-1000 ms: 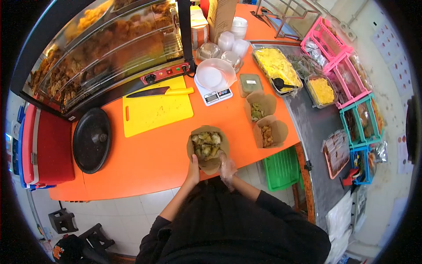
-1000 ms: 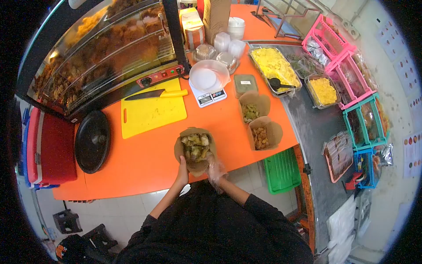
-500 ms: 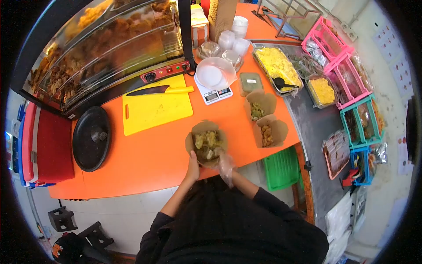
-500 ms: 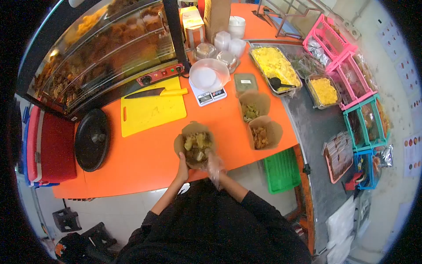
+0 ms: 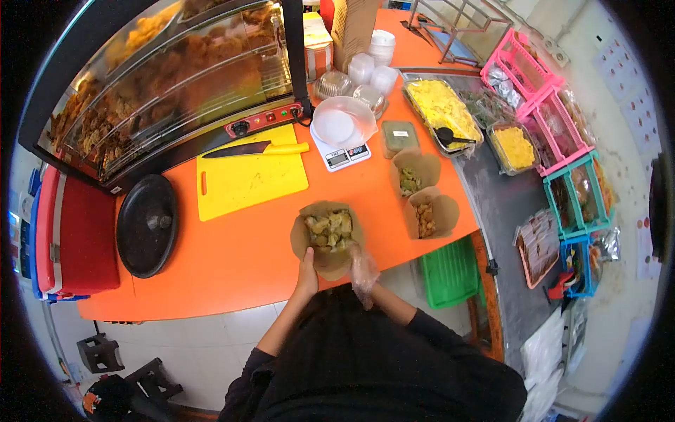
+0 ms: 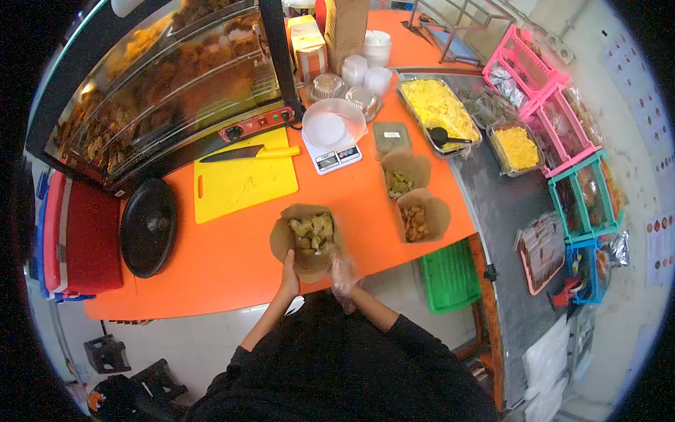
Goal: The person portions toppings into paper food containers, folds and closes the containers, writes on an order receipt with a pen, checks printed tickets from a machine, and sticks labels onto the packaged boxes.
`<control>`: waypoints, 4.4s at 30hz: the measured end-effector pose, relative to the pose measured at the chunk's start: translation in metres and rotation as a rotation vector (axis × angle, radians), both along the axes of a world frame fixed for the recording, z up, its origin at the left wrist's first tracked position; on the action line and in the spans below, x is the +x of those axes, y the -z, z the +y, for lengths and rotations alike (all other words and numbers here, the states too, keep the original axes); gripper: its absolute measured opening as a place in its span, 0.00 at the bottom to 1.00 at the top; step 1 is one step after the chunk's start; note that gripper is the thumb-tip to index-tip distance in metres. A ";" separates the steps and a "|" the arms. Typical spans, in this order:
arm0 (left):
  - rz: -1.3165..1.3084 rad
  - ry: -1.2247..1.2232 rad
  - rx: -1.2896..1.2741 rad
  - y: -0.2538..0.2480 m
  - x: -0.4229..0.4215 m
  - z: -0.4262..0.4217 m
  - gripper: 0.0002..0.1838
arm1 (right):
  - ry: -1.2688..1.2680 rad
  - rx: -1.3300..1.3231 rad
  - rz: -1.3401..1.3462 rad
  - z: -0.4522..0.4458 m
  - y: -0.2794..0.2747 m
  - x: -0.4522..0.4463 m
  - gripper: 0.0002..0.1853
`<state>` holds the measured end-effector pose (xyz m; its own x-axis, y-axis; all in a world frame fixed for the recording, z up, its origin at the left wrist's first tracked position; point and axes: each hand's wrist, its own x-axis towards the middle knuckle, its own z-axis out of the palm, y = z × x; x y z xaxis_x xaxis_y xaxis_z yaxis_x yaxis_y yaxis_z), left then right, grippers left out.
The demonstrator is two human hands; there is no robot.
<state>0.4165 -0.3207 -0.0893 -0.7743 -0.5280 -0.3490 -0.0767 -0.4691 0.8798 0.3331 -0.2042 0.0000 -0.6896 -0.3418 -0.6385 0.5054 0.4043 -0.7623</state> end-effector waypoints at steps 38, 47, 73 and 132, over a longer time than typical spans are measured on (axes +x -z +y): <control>-0.181 0.182 -0.247 -0.005 0.019 0.004 0.22 | -0.029 0.086 -0.049 0.015 0.097 -0.001 0.34; -0.055 -0.001 -0.091 0.011 0.006 0.012 0.16 | 0.310 -0.241 -0.177 0.006 0.042 0.003 0.24; -0.178 0.123 -0.307 0.005 0.000 -0.007 0.13 | 0.130 0.036 0.416 0.011 0.131 -0.002 0.25; -0.544 0.437 -0.623 -0.080 -0.091 -0.016 0.22 | -0.702 0.625 0.793 0.063 -0.105 -0.295 0.08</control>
